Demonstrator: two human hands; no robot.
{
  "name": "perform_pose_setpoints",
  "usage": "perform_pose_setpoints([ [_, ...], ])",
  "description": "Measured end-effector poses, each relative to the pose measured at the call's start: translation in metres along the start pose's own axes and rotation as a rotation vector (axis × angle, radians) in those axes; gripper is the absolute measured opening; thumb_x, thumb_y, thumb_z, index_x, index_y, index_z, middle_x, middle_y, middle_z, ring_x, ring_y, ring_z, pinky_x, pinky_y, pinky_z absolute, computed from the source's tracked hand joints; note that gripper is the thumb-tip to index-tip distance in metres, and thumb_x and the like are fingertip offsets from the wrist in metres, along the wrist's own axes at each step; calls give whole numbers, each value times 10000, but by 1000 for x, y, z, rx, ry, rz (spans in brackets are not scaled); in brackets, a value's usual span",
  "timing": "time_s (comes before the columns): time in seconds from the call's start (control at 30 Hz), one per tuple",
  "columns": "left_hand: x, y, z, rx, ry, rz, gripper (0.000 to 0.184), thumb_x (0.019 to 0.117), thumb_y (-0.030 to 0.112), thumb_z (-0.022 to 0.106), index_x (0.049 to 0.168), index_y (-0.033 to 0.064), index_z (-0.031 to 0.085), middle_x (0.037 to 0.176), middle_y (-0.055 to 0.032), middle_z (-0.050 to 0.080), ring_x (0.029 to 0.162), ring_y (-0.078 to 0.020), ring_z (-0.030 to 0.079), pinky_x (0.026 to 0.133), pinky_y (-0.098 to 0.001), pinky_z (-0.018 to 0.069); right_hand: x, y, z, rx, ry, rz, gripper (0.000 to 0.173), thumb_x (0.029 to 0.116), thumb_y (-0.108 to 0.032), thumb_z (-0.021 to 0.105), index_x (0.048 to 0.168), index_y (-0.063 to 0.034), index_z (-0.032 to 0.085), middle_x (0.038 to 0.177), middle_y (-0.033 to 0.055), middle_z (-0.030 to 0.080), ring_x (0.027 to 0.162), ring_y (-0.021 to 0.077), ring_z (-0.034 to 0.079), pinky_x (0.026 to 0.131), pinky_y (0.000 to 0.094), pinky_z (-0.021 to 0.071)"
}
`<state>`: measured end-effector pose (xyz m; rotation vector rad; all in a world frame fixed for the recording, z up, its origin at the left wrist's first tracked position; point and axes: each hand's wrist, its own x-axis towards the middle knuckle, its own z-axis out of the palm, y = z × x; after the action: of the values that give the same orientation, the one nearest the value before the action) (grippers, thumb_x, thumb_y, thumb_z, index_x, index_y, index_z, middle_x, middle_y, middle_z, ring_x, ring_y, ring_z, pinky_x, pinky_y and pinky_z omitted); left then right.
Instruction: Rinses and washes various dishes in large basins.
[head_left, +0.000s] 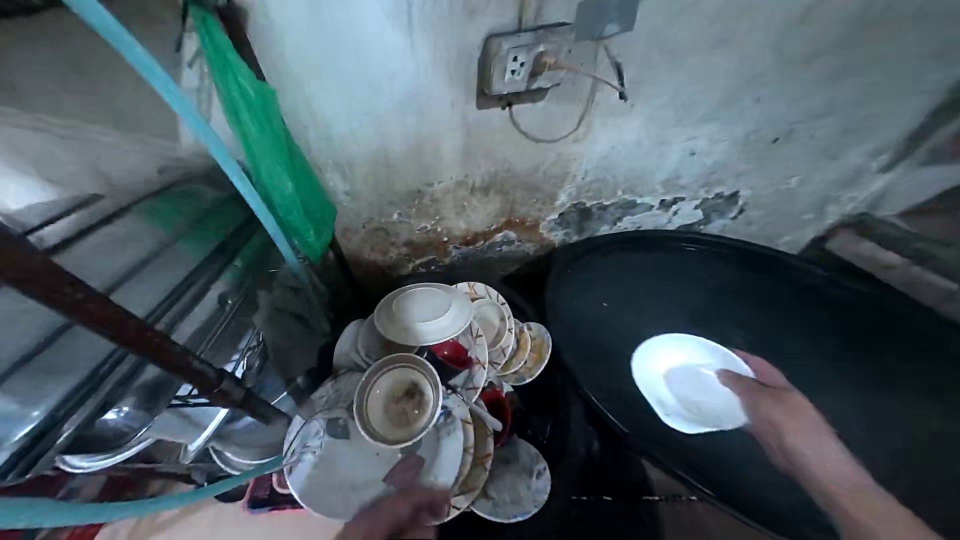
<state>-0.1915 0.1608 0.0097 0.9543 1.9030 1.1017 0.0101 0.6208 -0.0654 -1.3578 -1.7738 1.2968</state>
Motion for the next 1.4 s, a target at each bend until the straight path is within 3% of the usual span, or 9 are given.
perform_pose_setpoints([
  [0.17,172,52,-19,619,10,-147,533,1048,241,560,1548,99,442,1624,-137,381,1487,-283,392,1211,-479,343,25,51,-41,-442,55,-312,620,918,154,473,1512,-23,444,1440,360,482,1305,553,497,1030,735,409],
  [0.3,258,27,-12,919,36,-337,772,949,231,673,1622,137,307,1711,-185,111,1571,-398,136,1220,-660,197,42,81,-53,-634,-67,-387,632,882,109,607,1485,-40,492,1437,333,506,1295,574,503,1003,752,428],
  [0.47,274,23,2,1133,66,-358,585,1023,82,526,1586,102,370,1605,-217,373,1470,-440,360,1122,-656,364,49,93,-68,-197,-130,102,597,931,58,516,1514,0,403,1439,313,492,1259,417,550,1001,606,466],
  [0.63,264,57,-39,1204,286,-298,440,1012,120,565,1453,120,553,1352,-187,625,1255,-412,586,1020,-613,480,72,115,-87,-147,-205,200,667,874,112,544,1509,-57,431,1401,268,530,1177,336,598,923,538,530],
  [0.77,226,135,-76,1012,514,-380,388,1096,182,440,1470,113,516,1293,-238,644,1154,-448,647,940,-645,517,59,68,-78,-186,-238,206,565,965,89,485,1508,-56,430,1397,274,532,1191,361,595,937,564,513],
  [0.9,171,174,-78,624,734,-295,338,1043,101,550,1377,58,578,1223,-270,652,1118,-434,648,937,-653,498,39,9,-45,-24,-291,205,515,997,57,441,1490,-88,432,1288,221,577,1021,251,649,820,437,564],
  [1.07,134,76,-43,-151,699,-316,371,1030,84,551,1398,40,529,1149,-170,664,981,-246,671,837,-451,574,18,-55,6,62,-502,241,493,1019,67,425,1477,-113,451,1158,188,632,918,241,675,753,404,575],
  [1.17,132,26,-11,-546,735,-375,332,991,22,554,1319,-19,527,1036,-175,668,870,-243,691,741,-419,599,2,-90,44,13,-651,206,503,1010,67,447,1476,-122,463,1147,188,643,897,244,674,732,388,570],
  [1.4,140,14,17,-848,874,-351,333,987,-17,523,1320,-15,522,1092,-214,654,922,-296,691,744,-450,605,-31,-130,126,-174,-860,-33,529,992,65,487,1479,-142,492,1309,207,616,1071,339,656,842,514,557],
])
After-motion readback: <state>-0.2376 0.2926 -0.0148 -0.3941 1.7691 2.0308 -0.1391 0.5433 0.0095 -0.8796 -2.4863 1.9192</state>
